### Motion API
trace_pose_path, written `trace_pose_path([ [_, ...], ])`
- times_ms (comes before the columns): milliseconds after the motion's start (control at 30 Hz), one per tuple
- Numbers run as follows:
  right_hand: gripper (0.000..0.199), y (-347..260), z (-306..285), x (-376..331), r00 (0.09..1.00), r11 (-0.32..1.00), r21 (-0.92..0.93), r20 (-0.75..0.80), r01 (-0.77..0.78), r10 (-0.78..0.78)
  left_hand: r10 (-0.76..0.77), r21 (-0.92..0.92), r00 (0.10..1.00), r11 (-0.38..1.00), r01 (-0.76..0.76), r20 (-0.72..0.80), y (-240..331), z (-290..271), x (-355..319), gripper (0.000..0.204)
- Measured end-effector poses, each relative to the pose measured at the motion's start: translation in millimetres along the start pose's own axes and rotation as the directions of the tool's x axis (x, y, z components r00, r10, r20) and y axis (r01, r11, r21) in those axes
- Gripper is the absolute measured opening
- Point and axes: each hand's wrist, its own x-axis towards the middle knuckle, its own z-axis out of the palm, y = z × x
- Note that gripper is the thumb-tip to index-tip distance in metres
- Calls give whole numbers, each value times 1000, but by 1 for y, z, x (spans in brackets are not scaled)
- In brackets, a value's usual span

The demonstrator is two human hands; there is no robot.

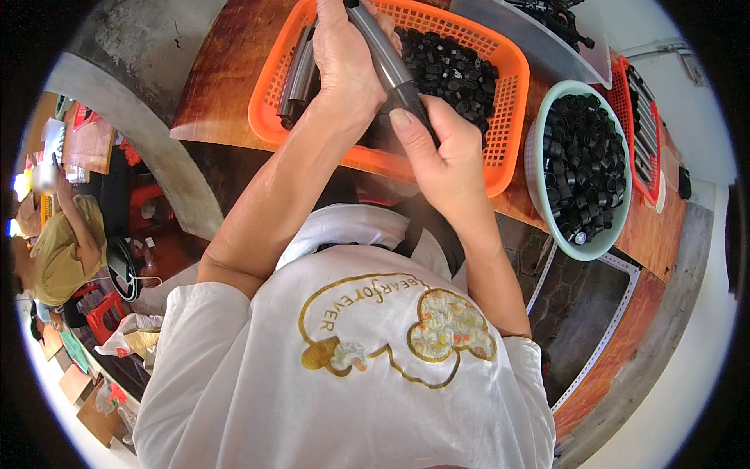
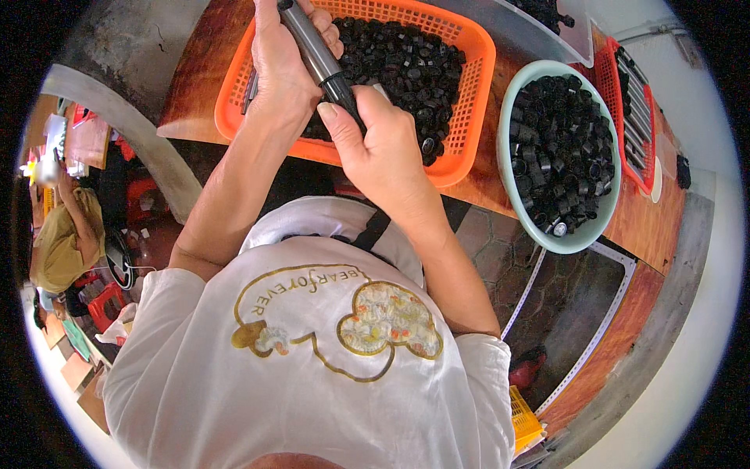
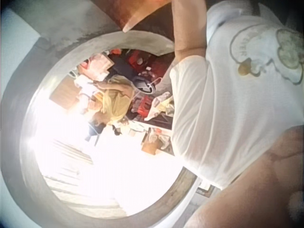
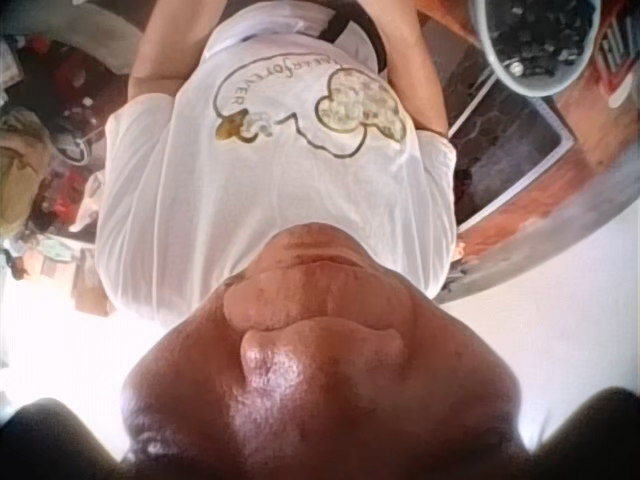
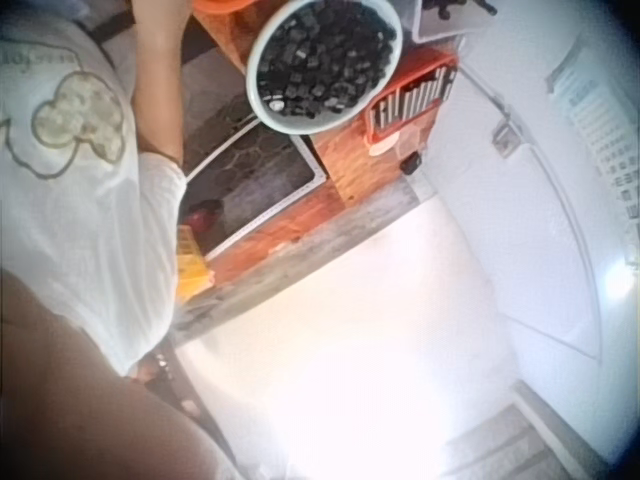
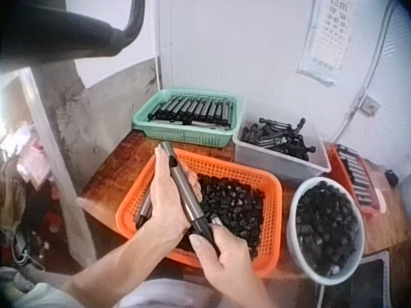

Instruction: The person repeatedly picks up cylindrical metal rods and black plastic caps, then presses the caps onto the rod ends. The person handles the parts one at a time, rotating the rods and caps to align them before seating the caps. The assembled units are placed back into the orange basket.

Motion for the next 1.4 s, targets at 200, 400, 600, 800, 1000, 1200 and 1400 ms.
trace_pose_path([
  [200, 30, -1, -12, 7, 968, 970, 113, 155, -215, 196, -126, -223, 964, 958, 179, 234, 3, 0, -1, 58],
  [400, 29, 4, 4, 8, 987, 898, -411, 25, 155, -159, -62, -118, 997, 991, 66, 41, 5, 5, 6, 56],
  [600, 50, -1, 8, 13, 997, 866, -499, 38, -43, 71, -98, -68, 991, 993, 92, -94, 6, 1, 9, 55],
  [800, 54, 3, 12, 22, 994, 929, -358, 11, -95, 106, 37, -44, 991, 998, -43, -132, -1, -1, 16, 51],
  [1000, 55, 0, 12, 24, 986, 901, -406, 1, -152, 167, 32, -17, 996, 999, -33, -80, -5, -4, 19, 50],
  [1200, 52, 1, 11, 30, 972, 856, -479, 24, -192, 232, 36, 41, 989, 999, -31, -145, -10, -4, 27, 51],
  [1400, 50, 0, -2, 38, 929, 941, -77, 148, -330, 338, 44, 95, 999, 994, -47, 27, -17, -11, 27, 52],
])
